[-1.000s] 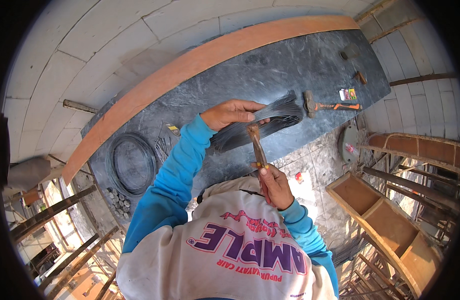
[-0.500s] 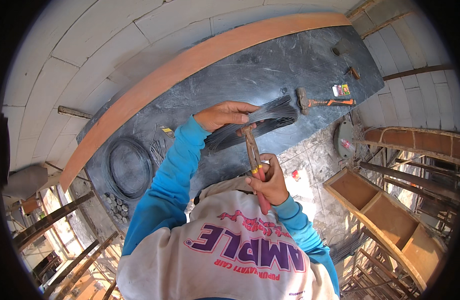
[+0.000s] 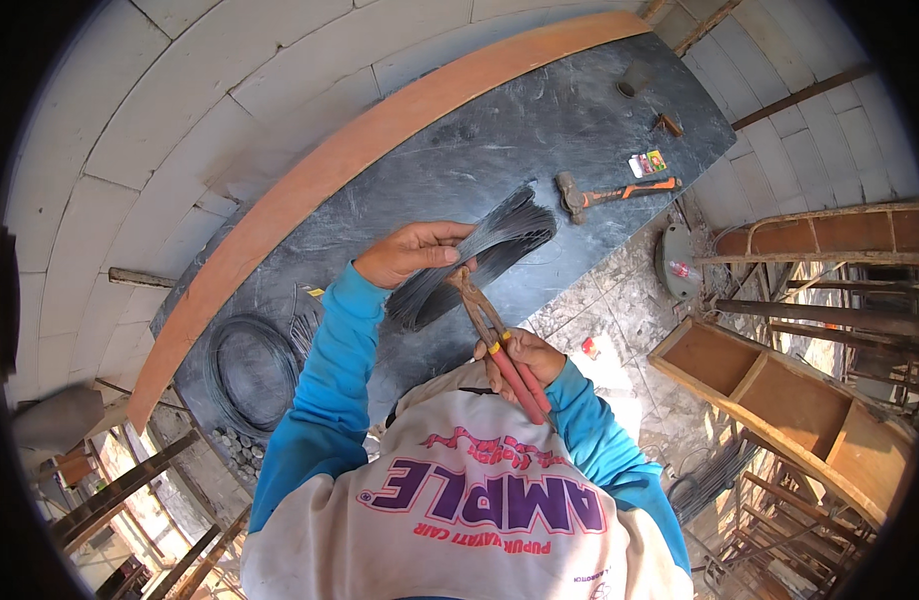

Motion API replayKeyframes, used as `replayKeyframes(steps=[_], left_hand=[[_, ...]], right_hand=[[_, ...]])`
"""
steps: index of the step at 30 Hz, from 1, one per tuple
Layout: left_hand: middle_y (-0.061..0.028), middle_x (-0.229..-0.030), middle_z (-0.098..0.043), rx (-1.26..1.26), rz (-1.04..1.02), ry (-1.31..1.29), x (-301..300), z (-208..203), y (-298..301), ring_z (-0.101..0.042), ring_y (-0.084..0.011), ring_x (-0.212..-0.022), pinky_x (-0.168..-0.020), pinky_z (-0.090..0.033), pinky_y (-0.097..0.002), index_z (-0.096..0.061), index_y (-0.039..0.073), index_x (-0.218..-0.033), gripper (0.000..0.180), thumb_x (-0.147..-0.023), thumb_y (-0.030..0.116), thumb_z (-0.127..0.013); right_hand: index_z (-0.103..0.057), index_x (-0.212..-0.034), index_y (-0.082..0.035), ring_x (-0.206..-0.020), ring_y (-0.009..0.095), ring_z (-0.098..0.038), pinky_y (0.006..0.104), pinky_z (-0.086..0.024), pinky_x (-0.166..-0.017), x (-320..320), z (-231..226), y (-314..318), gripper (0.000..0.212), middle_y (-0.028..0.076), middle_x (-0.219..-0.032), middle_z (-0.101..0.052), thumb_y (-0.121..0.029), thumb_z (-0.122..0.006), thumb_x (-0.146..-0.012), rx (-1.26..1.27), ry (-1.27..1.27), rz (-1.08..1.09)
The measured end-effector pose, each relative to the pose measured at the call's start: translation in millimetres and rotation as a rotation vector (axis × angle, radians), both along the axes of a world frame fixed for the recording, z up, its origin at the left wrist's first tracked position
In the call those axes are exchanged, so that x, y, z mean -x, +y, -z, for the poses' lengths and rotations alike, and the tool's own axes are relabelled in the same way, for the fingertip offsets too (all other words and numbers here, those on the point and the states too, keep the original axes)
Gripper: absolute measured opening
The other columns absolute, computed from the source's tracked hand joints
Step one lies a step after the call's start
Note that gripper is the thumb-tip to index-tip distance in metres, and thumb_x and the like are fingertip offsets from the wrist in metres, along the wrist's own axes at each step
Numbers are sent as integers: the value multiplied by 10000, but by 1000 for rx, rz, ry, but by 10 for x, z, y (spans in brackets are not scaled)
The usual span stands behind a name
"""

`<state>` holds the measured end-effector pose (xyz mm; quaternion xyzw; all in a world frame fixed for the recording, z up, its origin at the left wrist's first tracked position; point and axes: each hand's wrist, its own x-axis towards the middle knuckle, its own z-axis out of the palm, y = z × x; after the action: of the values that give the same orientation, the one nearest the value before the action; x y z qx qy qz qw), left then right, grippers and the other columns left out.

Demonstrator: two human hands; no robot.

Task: The person holds a coil of wire, uses a pair of pliers to cut pieces from the coil, and then binds the ends of the wire pieces together by hand.

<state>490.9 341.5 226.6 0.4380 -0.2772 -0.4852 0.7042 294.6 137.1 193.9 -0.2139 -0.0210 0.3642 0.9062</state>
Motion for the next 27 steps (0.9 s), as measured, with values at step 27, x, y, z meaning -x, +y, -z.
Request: replayKeyframes(steps=[27], left_hand=[[-121, -1068, -631, -8, -35, 67, 64, 26, -173, -597, -167, -942, -754, -487, -297, -439, -55, -1324, 482, -945, 217, -559]], right_hand=[[-468, -936, -43, -452, 115, -460, 268, -428, -423, 32, -424, 237, 360, 27, -634, -466, -392, -553, -927, 141, 233, 135]])
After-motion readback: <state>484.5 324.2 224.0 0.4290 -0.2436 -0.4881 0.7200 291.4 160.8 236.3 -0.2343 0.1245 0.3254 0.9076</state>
